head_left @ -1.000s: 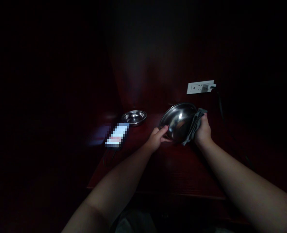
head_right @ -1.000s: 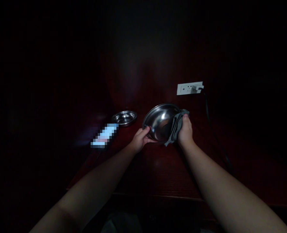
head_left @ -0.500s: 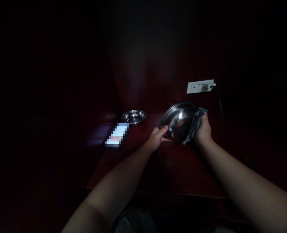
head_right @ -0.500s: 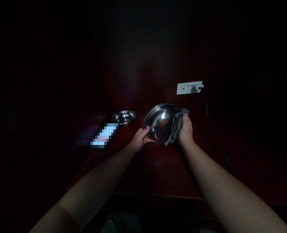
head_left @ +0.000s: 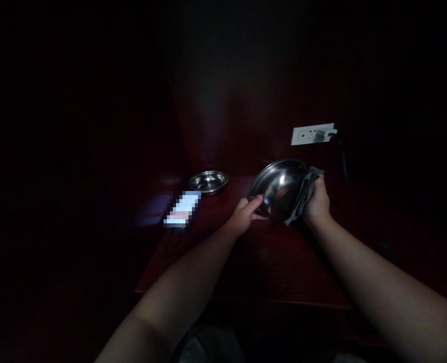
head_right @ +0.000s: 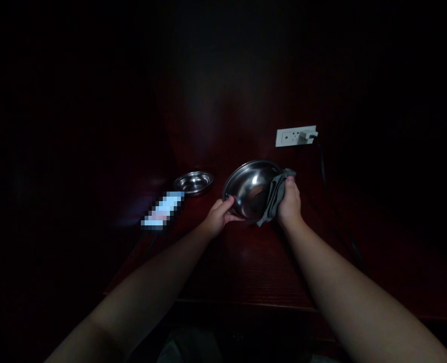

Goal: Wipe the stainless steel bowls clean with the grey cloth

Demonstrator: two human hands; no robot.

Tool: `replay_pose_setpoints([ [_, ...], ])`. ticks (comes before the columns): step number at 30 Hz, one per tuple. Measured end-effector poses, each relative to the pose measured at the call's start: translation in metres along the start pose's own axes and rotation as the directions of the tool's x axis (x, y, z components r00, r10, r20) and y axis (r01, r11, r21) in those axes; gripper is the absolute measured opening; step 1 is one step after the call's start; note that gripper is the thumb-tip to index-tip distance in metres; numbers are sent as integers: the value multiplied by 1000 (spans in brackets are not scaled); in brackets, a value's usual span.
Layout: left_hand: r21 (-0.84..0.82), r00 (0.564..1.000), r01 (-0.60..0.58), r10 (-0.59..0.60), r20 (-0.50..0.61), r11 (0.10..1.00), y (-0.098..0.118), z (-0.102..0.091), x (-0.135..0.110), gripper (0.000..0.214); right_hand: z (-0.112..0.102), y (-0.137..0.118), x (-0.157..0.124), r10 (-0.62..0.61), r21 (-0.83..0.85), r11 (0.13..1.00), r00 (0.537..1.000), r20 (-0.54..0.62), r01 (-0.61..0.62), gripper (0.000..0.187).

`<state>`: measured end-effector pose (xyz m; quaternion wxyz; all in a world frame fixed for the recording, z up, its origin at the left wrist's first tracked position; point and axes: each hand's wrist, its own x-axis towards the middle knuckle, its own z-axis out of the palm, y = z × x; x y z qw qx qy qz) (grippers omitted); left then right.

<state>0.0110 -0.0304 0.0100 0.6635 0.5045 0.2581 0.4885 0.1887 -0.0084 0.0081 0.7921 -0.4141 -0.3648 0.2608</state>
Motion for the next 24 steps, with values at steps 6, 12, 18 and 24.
replay_pose_setpoints([
  [6, -6, 1000, -1, 1, -5, 1000, 0, 1, -1, 43, 3, -1, 0, 22, 25, 999, 999, -42, -21, 53],
  [12, -4, 1000, -2, 2, -6, 1000, 2, 1, -1, 44, 4, -3, -1, 39, 51, 998, 998, -57, -36, 53],
  [18, -8, 1000, 8, -8, 1, 1000, 1, 1, 0, 44, 3, -2, 0, 24, 29, 999, 999, -27, -23, 53],
  [24, -9, 1000, -1, 1, 8, 1000, 0, 1, 0, 43, 4, 0, 0, 59, 44, 997, 995, -86, -55, 53],
])
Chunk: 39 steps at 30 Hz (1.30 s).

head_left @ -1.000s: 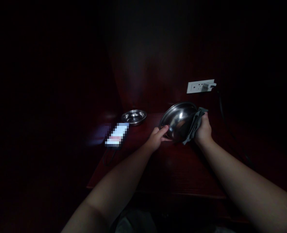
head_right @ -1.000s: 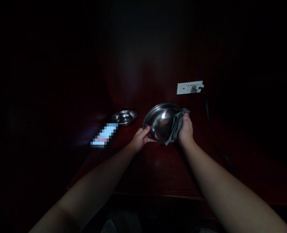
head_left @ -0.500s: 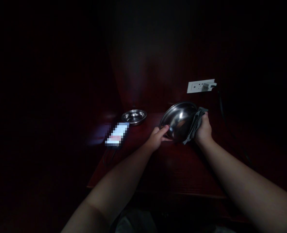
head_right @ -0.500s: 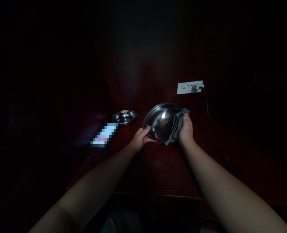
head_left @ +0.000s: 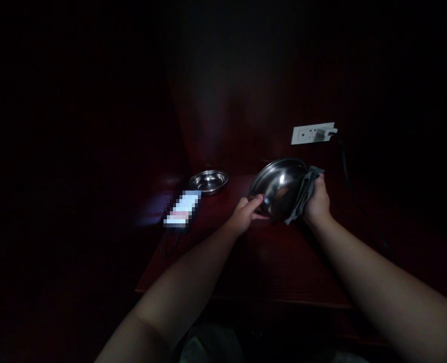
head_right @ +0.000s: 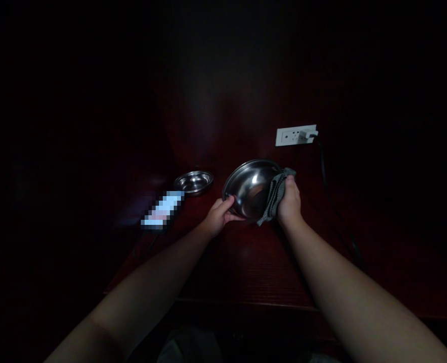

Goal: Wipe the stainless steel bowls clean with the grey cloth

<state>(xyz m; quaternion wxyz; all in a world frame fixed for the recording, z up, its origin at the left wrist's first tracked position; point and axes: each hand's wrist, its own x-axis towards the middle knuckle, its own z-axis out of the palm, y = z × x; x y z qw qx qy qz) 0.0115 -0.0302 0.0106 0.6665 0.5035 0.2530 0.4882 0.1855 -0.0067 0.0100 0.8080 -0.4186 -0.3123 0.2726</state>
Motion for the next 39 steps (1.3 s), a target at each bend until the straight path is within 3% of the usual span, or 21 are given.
replay_pose_setpoints([
  [9, -9, 1000, 19, -19, -1, 1000, 3, 0, -1, 46, 4, -3, -6, 45, 54, 997, 995, 84, -49, 55],
  [39, -16, 1000, 20, -20, 14, 1000, 2, 2, -2, 42, 4, -4, -3, 51, 104, 993, 996, 78, -59, 50],
])
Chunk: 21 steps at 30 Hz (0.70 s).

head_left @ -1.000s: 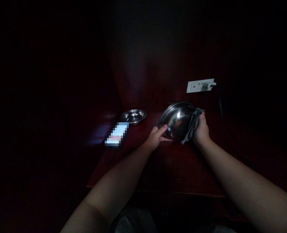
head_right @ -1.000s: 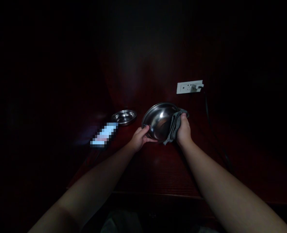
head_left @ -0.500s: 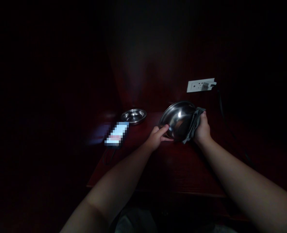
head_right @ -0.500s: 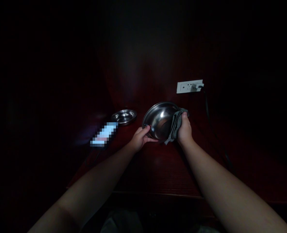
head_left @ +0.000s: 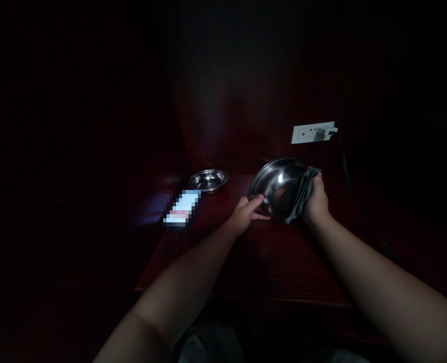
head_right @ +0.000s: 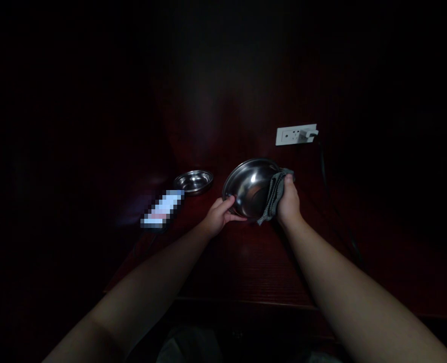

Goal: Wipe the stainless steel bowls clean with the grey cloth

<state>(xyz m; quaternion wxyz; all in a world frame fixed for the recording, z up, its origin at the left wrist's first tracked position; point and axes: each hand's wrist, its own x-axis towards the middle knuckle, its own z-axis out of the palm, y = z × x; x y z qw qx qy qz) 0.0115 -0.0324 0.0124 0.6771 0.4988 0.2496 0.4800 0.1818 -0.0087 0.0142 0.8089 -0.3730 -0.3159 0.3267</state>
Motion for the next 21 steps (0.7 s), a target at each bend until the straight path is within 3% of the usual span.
replay_pose_setpoints([
  [21, 9, 1000, 5, -5, -3, 1000, 0, 0, 0, 41, 1, -4, -3, 31, -37, 999, 998, -46, -33, 49],
])
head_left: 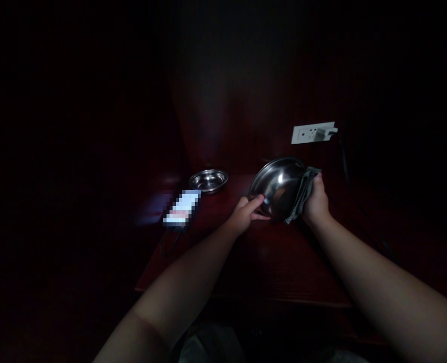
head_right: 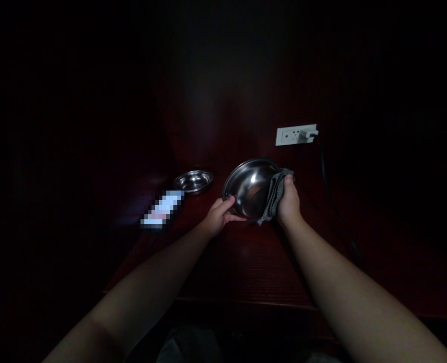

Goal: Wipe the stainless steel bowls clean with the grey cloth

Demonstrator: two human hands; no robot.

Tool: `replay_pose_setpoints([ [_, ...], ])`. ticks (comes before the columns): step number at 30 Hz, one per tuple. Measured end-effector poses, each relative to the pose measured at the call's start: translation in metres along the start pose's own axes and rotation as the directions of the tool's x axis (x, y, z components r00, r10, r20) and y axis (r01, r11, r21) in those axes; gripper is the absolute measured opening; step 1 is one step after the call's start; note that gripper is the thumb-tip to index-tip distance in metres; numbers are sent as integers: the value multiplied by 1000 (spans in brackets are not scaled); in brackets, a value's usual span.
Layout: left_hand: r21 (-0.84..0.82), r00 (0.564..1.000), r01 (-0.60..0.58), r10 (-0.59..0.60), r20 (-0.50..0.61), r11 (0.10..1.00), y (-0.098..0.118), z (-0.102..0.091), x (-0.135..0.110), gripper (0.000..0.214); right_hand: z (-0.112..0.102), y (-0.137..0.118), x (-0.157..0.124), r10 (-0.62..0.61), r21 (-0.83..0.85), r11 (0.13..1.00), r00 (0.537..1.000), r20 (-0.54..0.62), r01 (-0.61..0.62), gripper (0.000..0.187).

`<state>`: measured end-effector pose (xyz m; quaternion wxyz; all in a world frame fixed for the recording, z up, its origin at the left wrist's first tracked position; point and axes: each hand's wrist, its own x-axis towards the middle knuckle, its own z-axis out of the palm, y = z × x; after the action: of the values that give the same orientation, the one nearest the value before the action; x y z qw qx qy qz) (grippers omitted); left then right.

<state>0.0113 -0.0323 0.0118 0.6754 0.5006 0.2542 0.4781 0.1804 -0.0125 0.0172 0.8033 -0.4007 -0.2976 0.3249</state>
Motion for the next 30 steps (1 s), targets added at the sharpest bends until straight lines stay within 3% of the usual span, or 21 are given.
replay_pose_setpoints([
  [30, 6, 1000, 2, -2, -9, 1000, 1, 1, 0, 41, -1, 3, 3, -37, 20, 999, 999, 38, 36, 50],
])
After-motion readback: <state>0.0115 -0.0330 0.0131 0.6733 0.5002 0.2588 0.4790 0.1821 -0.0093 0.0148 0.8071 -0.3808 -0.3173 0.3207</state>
